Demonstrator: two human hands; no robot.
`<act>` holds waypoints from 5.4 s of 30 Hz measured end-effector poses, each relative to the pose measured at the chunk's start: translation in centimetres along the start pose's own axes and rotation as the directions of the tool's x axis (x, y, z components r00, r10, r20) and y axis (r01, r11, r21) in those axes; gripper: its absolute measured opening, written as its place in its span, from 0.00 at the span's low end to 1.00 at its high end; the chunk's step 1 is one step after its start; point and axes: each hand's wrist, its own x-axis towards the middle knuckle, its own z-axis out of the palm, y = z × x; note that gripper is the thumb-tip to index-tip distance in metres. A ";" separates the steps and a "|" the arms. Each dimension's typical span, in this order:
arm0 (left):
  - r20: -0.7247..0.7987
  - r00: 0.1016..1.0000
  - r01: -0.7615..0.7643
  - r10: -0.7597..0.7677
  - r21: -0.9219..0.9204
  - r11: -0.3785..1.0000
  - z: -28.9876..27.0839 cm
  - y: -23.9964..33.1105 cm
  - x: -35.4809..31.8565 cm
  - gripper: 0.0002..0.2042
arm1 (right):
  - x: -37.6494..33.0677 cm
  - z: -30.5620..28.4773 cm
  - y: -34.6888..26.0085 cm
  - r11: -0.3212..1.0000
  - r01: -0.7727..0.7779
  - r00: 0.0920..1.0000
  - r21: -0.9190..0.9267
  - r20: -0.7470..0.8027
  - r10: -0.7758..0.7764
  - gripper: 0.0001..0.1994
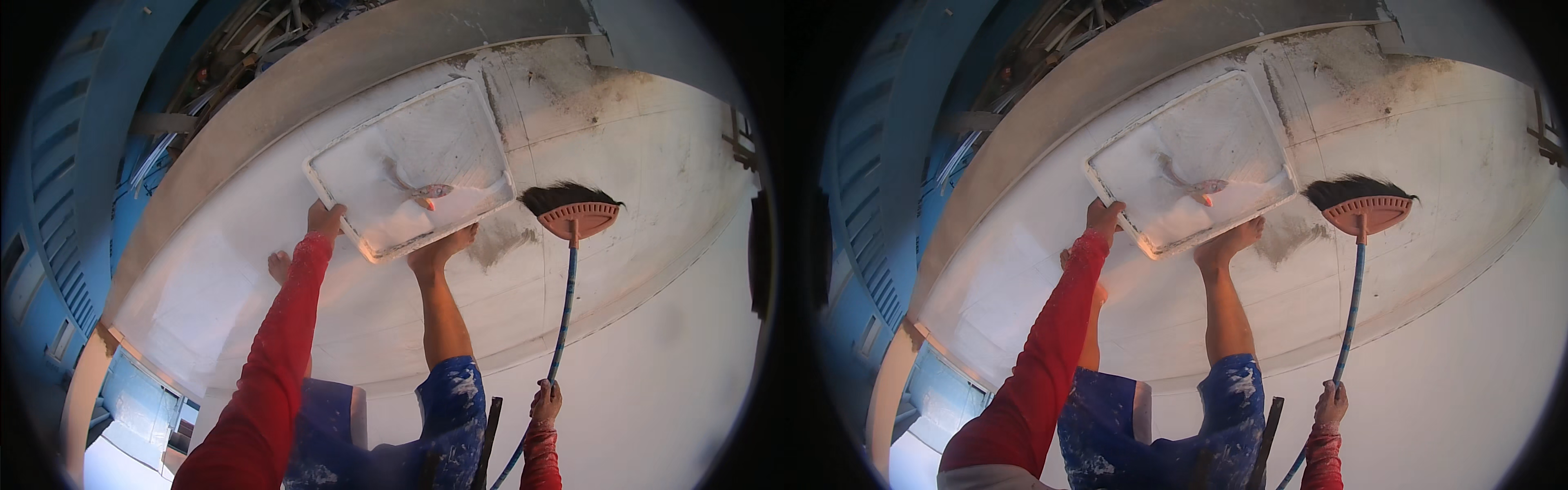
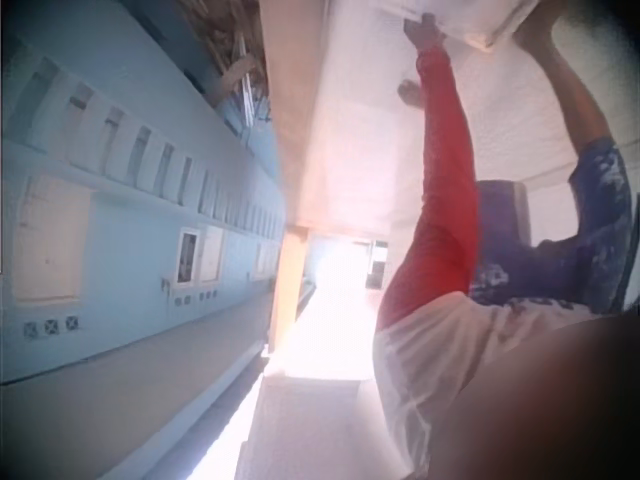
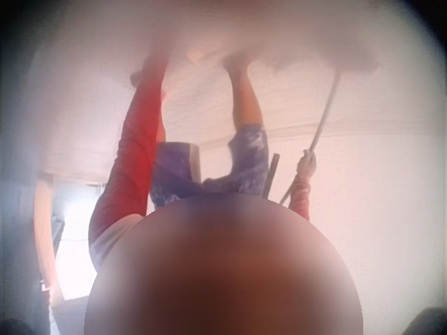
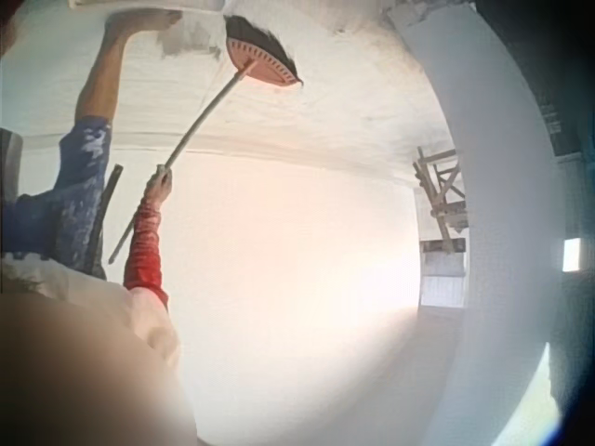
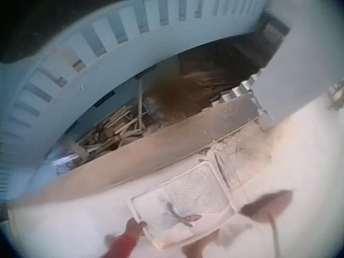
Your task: The person sweeps a white tiled floor with a broom, moving debris toward a dustpan. They briefly lift the dustpan to position it, then continue sweeping around a wooden scaffold and wheelbarrow.
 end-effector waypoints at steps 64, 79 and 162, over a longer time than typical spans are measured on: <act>-0.026 0.993 -0.116 0.113 -0.155 0.981 -25.4 -11.0 -5.9 0.11 | 4.4 -5.6 -17.1 0.359 0.407 0.693 -0.840 0.028 -0.721 0.21; -0.052 0.995 -0.091 0.082 -0.204 0.975 -23.5 -7.6 -9.5 0.14 | 0.1 -6.7 -15.3 0.404 0.282 0.840 -0.870 0.021 -0.543 0.21; 0.074 0.997 0.010 0.021 -0.396 0.918 -20.4 -1.9 -12.0 0.15 | -14.0 -9.6 -37.6 0.093 0.177 0.644 -0.980 0.044 -0.764 0.21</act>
